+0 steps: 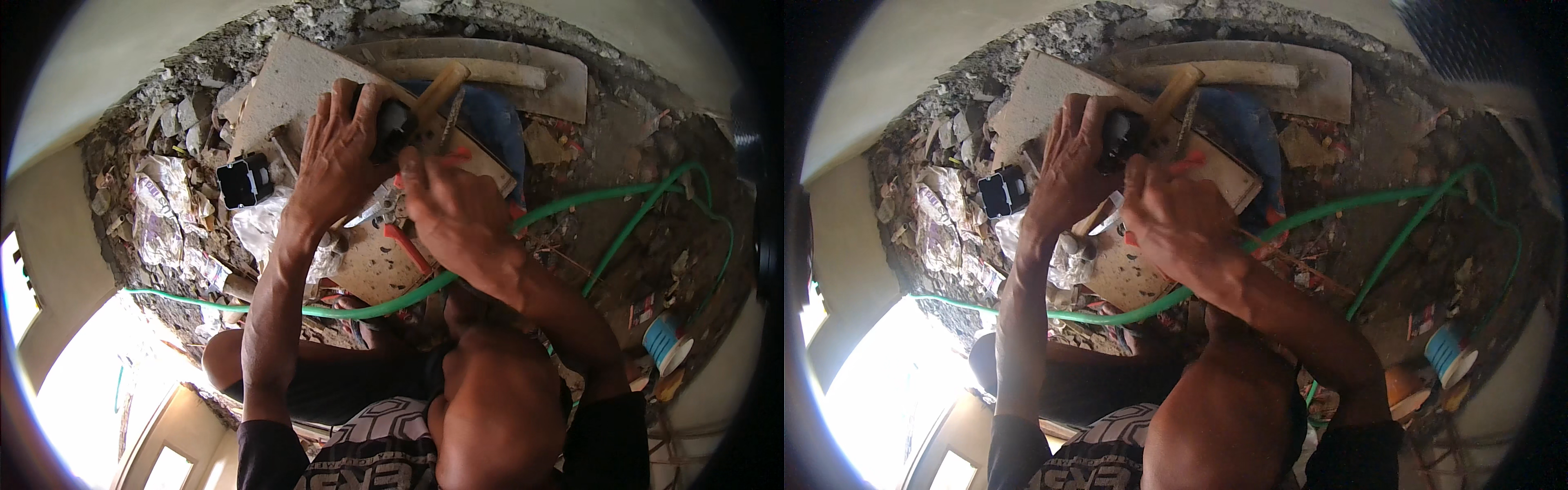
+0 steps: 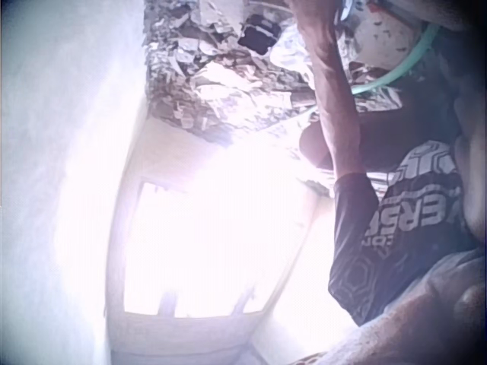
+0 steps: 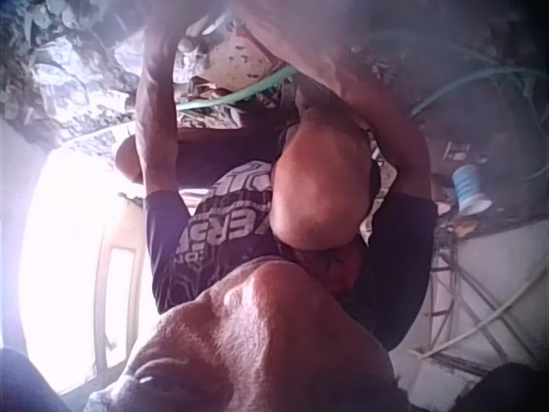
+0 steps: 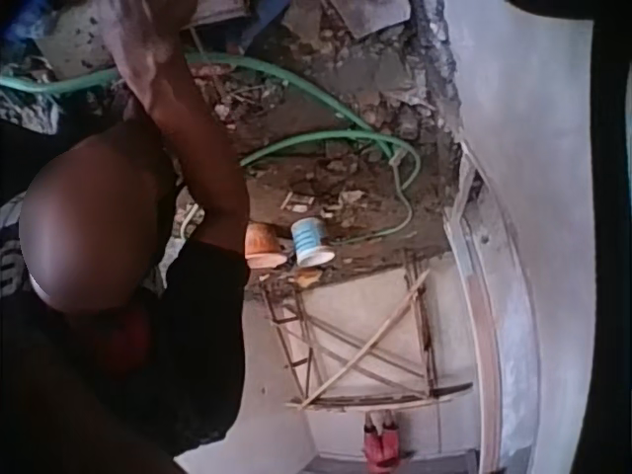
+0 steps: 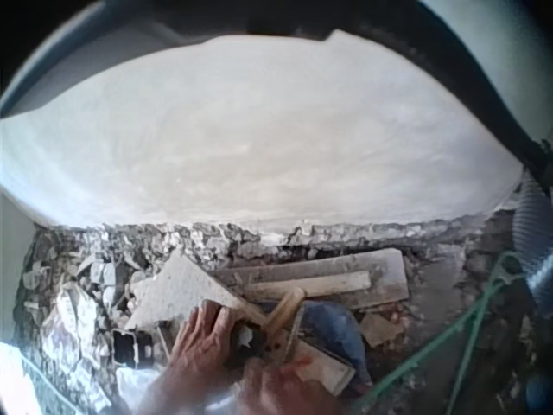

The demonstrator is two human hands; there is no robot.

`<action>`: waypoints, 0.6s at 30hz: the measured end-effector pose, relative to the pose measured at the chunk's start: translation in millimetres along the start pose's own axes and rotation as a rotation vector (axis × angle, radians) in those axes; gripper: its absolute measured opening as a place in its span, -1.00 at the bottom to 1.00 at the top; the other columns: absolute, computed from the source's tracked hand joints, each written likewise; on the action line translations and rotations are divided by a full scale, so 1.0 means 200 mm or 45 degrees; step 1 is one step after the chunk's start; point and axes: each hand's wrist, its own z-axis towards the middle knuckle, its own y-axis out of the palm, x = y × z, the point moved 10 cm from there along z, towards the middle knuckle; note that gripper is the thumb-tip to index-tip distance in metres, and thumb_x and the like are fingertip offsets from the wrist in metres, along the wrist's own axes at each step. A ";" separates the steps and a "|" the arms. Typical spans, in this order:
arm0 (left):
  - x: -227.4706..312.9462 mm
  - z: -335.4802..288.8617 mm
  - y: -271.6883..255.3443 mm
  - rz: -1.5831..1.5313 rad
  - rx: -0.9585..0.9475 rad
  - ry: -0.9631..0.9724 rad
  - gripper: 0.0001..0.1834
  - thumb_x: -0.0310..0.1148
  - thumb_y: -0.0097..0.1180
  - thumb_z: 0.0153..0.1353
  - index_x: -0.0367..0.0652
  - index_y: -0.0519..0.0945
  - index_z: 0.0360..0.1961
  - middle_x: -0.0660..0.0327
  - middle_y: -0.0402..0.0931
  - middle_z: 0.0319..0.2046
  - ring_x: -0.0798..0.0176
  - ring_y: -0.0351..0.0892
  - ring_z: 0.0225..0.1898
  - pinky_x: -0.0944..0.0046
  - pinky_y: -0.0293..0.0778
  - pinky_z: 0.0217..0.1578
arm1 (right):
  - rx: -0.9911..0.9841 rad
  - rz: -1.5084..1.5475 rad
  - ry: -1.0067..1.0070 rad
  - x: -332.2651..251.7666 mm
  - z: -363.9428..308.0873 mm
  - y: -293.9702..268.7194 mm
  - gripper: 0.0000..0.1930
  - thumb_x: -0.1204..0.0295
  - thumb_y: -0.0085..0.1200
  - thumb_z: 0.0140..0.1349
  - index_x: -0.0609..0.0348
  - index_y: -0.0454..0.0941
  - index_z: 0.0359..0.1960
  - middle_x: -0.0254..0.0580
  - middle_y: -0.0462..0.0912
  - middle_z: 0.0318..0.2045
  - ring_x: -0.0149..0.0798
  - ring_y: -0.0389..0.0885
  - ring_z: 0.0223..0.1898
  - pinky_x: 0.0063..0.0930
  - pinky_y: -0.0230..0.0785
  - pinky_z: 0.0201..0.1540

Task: The person installs a black electrical box into a hole in the ceiling, then sits on the floor to use a screwdriver and pliers to adjust the box and wires.

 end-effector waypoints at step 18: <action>-0.03 -0.02 0.02 0.008 0.035 0.058 -0.15 -0.28 0.54 -0.08 -0.11 0.38 0.26 -0.04 0.32 0.05 -0.21 0.38 0.14 -0.12 0.35 0.15 | 0.012 -0.028 -0.001 0.01 -0.09 -0.11 -0.70 0.45 0.15 0.28 0.32 0.57 0.02 0.02 0.71 -0.28 0.05 0.77 -0.34 -0.08 0.63 -0.33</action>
